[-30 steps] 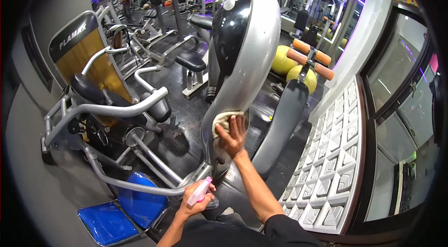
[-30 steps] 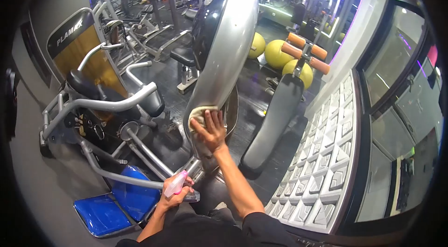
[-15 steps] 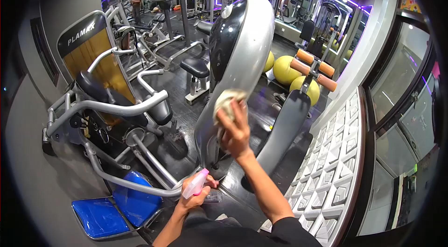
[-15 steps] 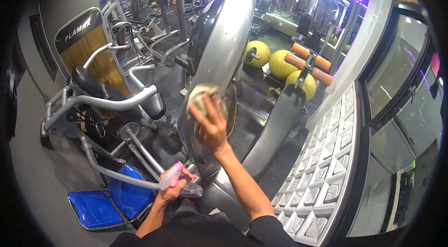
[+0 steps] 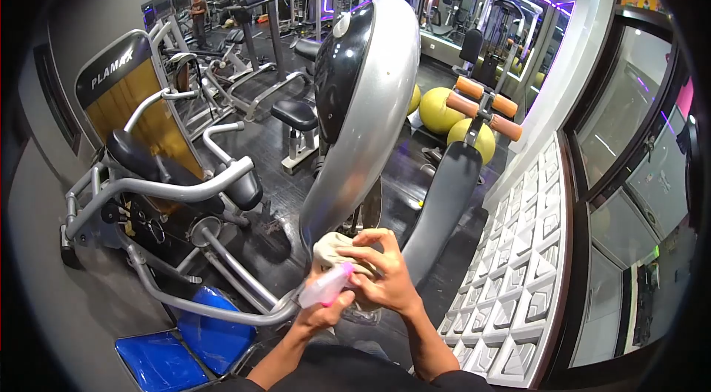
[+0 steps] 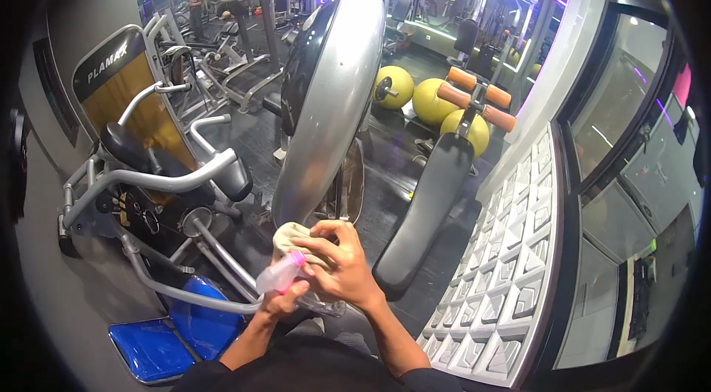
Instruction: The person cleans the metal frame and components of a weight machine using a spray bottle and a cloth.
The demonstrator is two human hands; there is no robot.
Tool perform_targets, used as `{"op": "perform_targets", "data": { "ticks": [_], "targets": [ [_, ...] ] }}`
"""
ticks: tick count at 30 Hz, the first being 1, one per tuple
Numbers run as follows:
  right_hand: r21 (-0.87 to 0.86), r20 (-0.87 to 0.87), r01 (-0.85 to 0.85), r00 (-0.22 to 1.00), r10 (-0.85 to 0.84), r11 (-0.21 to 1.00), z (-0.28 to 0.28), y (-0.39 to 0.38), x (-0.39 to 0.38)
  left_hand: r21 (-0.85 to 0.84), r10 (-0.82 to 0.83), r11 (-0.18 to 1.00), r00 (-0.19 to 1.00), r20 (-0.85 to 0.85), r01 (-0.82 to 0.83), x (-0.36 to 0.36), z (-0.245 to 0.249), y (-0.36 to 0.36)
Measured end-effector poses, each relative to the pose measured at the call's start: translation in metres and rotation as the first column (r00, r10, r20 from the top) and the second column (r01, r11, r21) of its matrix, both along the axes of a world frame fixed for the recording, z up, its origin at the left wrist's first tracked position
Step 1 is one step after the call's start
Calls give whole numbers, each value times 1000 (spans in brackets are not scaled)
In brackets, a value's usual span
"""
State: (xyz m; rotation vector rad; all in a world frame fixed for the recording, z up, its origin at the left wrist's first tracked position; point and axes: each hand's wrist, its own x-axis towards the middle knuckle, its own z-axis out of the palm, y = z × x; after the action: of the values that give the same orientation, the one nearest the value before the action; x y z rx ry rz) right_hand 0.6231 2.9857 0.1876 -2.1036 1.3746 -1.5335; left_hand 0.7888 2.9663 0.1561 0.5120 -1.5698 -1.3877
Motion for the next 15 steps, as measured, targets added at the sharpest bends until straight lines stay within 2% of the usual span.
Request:
{"op": "perform_targets", "data": {
  "ticks": [2,3,4,6,7,8,9,10,12,15],
  "targets": [
    [1,190,28,981,-28,1000,6,13,3,-306,57,952,986,155,-7,-1,4,-2],
    [-30,241,91,967,-81,995,4,20,6,-403,79,915,983,168,-5,-3,-3,-1],
    [-111,244,172,959,-141,979,-5,26,7,-553,131,829,990,50,-82,-13,20,-2],
    [-234,543,228,837,-67,945,-22,40,19,-485,181,865,981,71,-125,-13,25,0],
    [-247,312,204,942,-121,947,-17,44,16,-303,148,945,987,64,-122,-13,31,4],
    [-255,57,176,984,-167,951,-6,51,13,-109,120,988,992,48,-114,-14,34,8],
    [-165,-104,158,979,-176,974,13,53,19,-257,152,957,987,52,-134,-15,17,-1],
    [-97,-115,172,976,-183,980,15,52,26,-42,241,970,971,-11,-241,-26,38,2],
    [-78,-118,199,971,-207,977,0,45,28,-209,292,943,943,156,-258,-29,44,-4],
    [-111,-82,181,978,-191,977,3,35,17,-257,306,926,949,78,-278,-48,52,-13]
  ]
}}
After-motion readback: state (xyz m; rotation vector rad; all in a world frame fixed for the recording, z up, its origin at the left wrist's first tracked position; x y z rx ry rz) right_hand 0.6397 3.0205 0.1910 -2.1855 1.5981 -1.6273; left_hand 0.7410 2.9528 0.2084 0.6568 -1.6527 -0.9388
